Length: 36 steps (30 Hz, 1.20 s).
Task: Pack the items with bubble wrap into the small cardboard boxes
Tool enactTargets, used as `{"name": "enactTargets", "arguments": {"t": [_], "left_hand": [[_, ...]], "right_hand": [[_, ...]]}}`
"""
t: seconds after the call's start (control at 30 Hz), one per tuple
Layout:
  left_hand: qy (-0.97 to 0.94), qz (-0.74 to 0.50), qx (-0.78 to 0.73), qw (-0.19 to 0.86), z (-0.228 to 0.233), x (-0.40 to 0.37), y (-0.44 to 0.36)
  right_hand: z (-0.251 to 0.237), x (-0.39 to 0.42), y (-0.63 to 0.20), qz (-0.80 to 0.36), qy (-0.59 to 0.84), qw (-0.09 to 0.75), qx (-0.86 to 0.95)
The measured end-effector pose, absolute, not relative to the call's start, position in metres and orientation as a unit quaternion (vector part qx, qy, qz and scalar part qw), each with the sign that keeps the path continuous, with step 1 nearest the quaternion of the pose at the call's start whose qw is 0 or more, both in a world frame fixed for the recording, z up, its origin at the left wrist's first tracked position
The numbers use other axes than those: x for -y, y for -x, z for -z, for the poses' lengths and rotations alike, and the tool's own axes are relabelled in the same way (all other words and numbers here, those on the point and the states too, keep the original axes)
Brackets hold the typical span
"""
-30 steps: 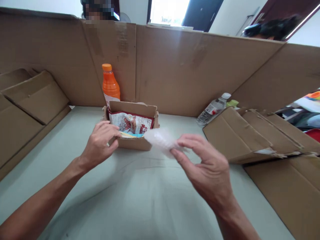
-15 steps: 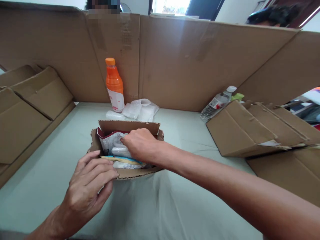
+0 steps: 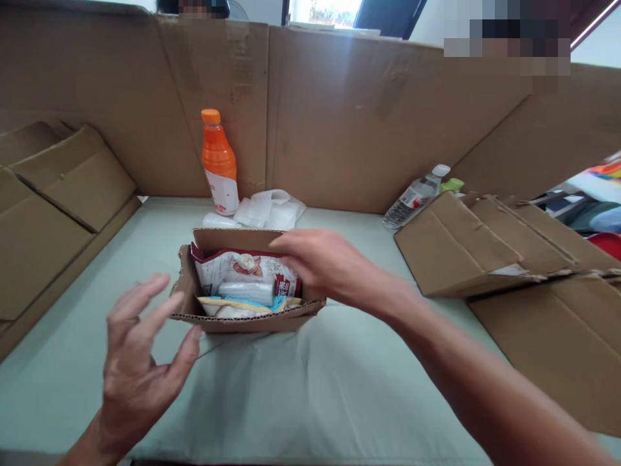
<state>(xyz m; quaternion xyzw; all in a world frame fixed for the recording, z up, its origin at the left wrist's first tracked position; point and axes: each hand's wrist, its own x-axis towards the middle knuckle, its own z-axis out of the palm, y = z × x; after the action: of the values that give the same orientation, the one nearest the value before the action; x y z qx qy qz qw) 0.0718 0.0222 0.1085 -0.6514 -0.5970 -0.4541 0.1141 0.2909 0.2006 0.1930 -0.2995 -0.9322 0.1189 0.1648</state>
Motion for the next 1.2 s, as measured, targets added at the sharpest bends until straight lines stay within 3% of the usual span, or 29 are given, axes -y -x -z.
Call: {"name": "enactTargets", "arguments": {"t": [0.07,0.13,0.23,0.33,0.53,0.77,0.87,0.97,1.2], "left_hand": [[0.597,0.485,0.636,0.069,-0.096,-0.018,-0.064],[0.540,0.504,0.673,-0.023,-0.075,-0.012,-0.057],[0.464,0.515,0.695,-0.189,-0.042,-0.005,-0.058],[0.413,0.540,0.680,-0.274,-0.022,-0.003,-0.063],[0.380,0.583,0.658,-0.287,-0.028,-0.034,-0.074],[0.487,0.531,0.552,-0.419,-0.032,-0.060,-0.134],[0.554,0.480,0.564,-0.380,-0.031,-0.055,-0.142],[0.604,0.436,0.587,-0.317,-0.029,-0.056,-0.137],[0.554,0.409,0.612,-0.388,-0.022,-0.068,-0.147]], "right_hand": [[-0.186,-0.191,-0.343,-0.097,0.370,0.281,0.880],[-0.158,-0.174,-0.385,-0.092,0.461,0.339,0.815],[-0.093,-0.142,-0.406,-0.203,0.498,0.318,0.781],[-0.041,-0.121,-0.372,-0.297,0.471,0.298,0.775],[-0.041,-0.141,-0.315,-0.354,0.455,0.325,0.750],[-0.025,-0.076,-0.418,-0.210,0.618,0.348,0.674],[-0.021,-0.034,-0.453,-0.177,0.630,0.355,0.667],[-0.022,-0.031,-0.470,-0.217,0.597,0.378,0.673],[-0.014,-0.079,-0.481,-0.341,0.468,0.440,0.686]]}}
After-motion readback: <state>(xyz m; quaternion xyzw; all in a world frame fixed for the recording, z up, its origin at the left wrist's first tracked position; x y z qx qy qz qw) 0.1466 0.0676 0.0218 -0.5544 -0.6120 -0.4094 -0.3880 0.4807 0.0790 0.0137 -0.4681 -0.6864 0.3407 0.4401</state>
